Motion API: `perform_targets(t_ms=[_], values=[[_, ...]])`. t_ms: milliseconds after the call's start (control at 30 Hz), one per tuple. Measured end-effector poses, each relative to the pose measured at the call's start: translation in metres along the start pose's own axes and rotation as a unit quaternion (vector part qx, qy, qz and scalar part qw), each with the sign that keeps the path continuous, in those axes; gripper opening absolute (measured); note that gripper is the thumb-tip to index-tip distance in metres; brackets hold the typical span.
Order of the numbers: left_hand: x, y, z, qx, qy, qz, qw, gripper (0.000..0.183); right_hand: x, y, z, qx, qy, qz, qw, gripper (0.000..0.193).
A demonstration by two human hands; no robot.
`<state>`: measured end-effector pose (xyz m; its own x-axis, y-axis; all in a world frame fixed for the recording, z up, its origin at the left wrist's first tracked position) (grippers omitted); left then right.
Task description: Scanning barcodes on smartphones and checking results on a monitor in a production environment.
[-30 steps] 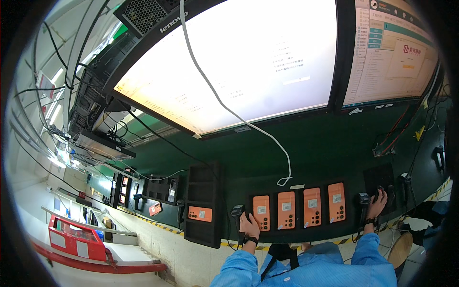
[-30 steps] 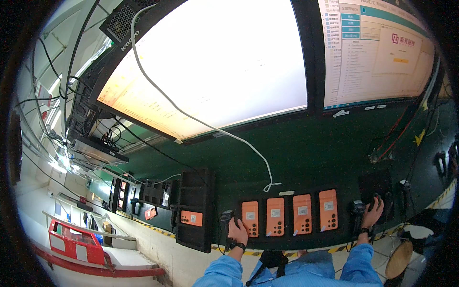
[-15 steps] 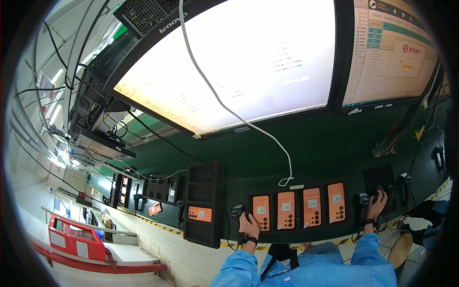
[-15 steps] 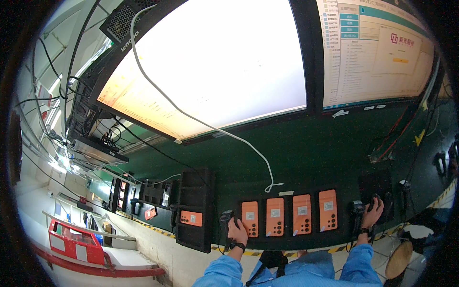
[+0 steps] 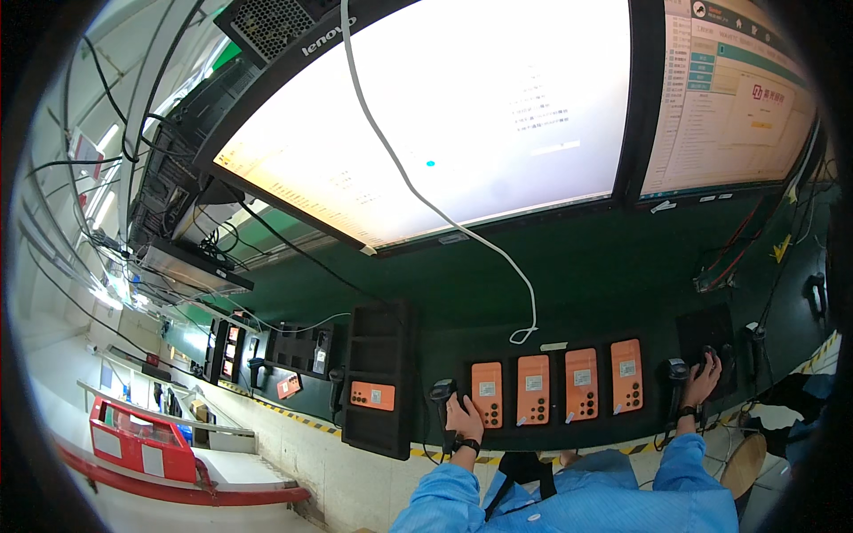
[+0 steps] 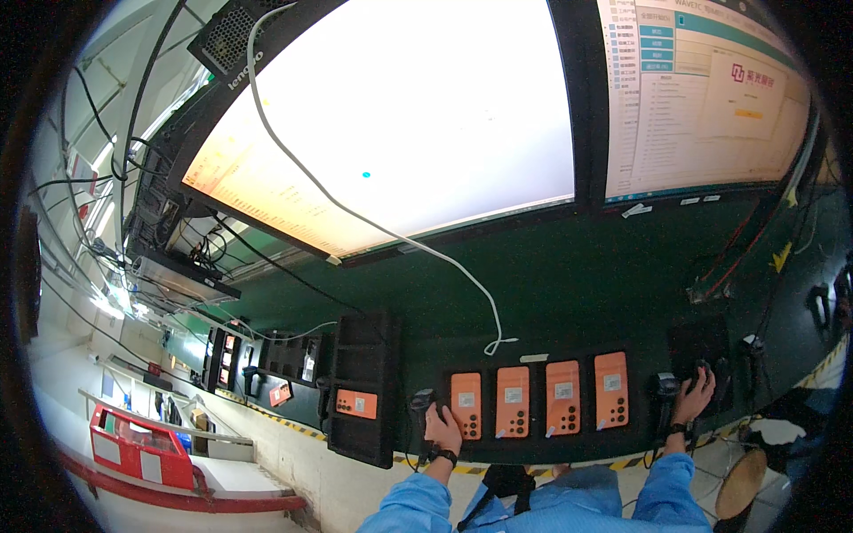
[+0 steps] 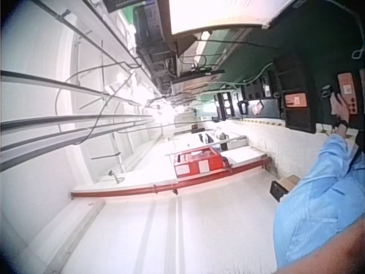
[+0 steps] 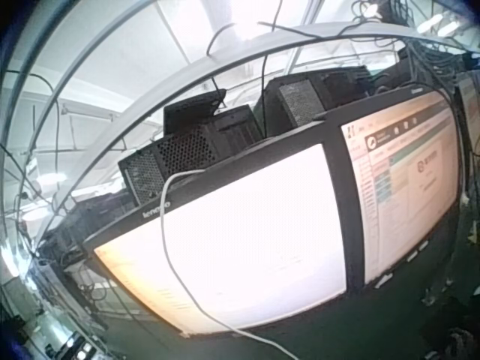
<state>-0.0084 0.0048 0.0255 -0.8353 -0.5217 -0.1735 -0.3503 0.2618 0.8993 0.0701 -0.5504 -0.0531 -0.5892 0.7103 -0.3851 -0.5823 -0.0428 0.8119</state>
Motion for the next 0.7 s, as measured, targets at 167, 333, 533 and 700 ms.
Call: perform_targets(t_ms=[167,333,533,700], values=[[-0.001,0.003,-0.003,0.000,0.006,0.008,1.000,0.041,0.000,0.001,0.001,-0.006,0.007,0.002,1.000,0.040],[-0.001,0.001,0.000,0.003,-0.002,0.002,1.000,0.040,-0.001,0.001,0.002,0.006,-0.008,0.010,1.000,0.039],[0.000,-0.005,0.007,-0.006,-0.024,-0.002,1.000,0.041,-0.002,0.000,0.002,-0.022,0.010,0.032,0.999,0.039],[0.000,-0.006,0.007,-0.016,-0.035,-0.006,0.999,0.040,-0.002,0.004,0.010,-0.064,0.043,0.043,0.996,0.039]])
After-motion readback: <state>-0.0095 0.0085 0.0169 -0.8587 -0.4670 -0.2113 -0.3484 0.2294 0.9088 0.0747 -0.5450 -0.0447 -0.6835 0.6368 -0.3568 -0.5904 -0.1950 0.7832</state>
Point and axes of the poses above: each hand's wrist, its own x-axis away from the middle knuckle, its own y-axis out of the back of the hand, z = x × y, the point moved 2 cm from there along -x, towards the middle knuckle, and after that the axes turned 15 degrees about -y, right-handed, at the moved point
